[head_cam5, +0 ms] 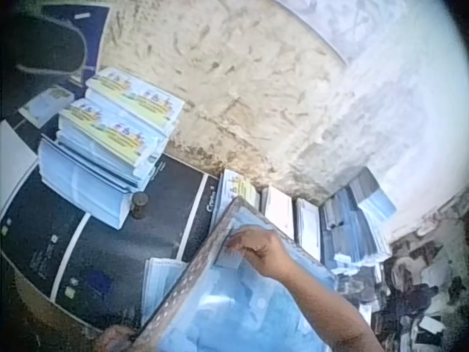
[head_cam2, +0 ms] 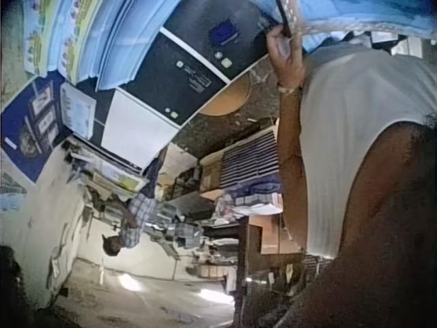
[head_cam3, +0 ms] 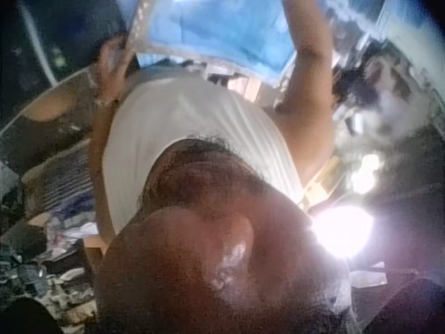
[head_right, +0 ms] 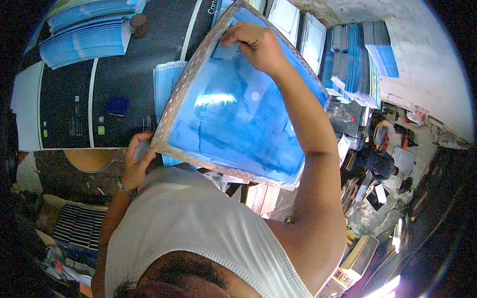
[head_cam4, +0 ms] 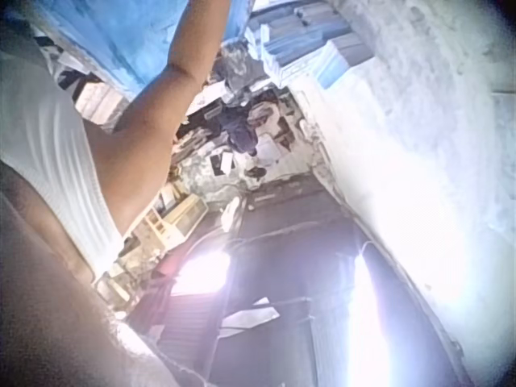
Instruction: The person prepares a silk screen frame by using a small plastic card to apply and spread blue emulsion across the mesh surface. The person moves the card in multiple directions to ensure even coverage, picks up a blue folder, and later uses a larger blue squeegee tool to apply more material to the screen.
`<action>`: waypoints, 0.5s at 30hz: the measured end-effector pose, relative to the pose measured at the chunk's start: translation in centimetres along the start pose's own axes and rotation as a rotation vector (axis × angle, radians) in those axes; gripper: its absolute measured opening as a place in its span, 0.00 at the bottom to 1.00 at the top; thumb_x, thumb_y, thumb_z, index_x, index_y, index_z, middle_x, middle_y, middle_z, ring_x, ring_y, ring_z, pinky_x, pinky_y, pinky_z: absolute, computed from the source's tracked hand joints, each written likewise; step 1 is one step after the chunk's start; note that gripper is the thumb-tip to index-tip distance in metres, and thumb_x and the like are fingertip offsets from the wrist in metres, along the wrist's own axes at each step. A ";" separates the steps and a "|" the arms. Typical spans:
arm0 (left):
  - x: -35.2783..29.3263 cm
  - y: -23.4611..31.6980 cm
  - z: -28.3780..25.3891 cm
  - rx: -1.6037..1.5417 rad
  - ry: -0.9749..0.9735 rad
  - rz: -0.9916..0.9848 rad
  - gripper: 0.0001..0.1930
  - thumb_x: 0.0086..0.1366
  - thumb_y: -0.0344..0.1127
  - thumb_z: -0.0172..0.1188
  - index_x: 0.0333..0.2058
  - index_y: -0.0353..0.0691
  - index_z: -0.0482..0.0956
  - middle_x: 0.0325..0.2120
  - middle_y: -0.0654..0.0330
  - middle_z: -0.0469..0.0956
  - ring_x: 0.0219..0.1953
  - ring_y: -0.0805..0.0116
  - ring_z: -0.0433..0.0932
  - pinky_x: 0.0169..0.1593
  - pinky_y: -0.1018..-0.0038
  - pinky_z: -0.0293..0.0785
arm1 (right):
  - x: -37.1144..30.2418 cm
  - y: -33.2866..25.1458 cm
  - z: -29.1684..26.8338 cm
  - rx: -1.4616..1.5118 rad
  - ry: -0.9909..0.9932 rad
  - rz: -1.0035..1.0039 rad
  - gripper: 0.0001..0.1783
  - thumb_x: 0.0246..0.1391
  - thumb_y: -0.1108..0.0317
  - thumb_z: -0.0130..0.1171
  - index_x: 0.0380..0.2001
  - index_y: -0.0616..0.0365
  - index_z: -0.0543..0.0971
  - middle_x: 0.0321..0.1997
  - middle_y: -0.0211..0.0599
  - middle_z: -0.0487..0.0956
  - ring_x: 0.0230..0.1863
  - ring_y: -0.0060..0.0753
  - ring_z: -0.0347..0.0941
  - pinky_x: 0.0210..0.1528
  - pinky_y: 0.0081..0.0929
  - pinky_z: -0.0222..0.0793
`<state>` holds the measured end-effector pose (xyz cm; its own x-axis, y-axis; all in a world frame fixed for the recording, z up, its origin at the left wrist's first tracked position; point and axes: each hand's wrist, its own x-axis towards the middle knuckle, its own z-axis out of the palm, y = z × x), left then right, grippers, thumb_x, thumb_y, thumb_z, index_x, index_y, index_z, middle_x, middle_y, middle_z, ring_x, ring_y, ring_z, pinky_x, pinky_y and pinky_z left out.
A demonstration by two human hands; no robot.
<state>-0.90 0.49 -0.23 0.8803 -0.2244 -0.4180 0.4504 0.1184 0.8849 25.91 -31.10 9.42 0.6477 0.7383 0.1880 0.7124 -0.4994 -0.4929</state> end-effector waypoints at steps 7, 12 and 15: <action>0.0 0.1 -0.1 0.001 -0.016 -0.009 0.17 0.66 0.36 0.59 0.51 0.37 0.70 0.45 0.60 0.73 0.50 0.70 0.70 0.55 0.72 0.65 | -1.5 -1.0 -0.5 -0.042 -0.077 0.032 0.17 0.36 0.88 0.55 0.30 0.59 0.82 0.38 0.39 0.82 0.47 0.43 0.77 0.51 0.35 0.73; 0.2 0.2 -0.2 -0.001 -0.019 0.014 0.18 0.65 0.36 0.60 0.50 0.36 0.70 0.45 0.61 0.73 0.49 0.71 0.70 0.54 0.73 0.65 | -0.8 -3.4 1.3 -0.003 -0.029 0.012 0.17 0.36 0.88 0.55 0.30 0.59 0.82 0.38 0.39 0.82 0.47 0.45 0.78 0.51 0.36 0.72; 0.1 -0.2 -0.3 -0.007 -0.006 0.002 0.17 0.65 0.36 0.59 0.50 0.37 0.70 0.44 0.61 0.73 0.49 0.71 0.70 0.54 0.73 0.65 | -2.0 -4.1 1.7 -0.068 -0.083 -0.009 0.18 0.35 0.89 0.54 0.30 0.59 0.82 0.38 0.40 0.82 0.47 0.46 0.78 0.52 0.36 0.72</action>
<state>-0.87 0.77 -0.56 0.8802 -0.2303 -0.4150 0.4498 0.1252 0.8843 21.19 -29.73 9.62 0.6184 0.7767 0.1197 0.7369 -0.5201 -0.4319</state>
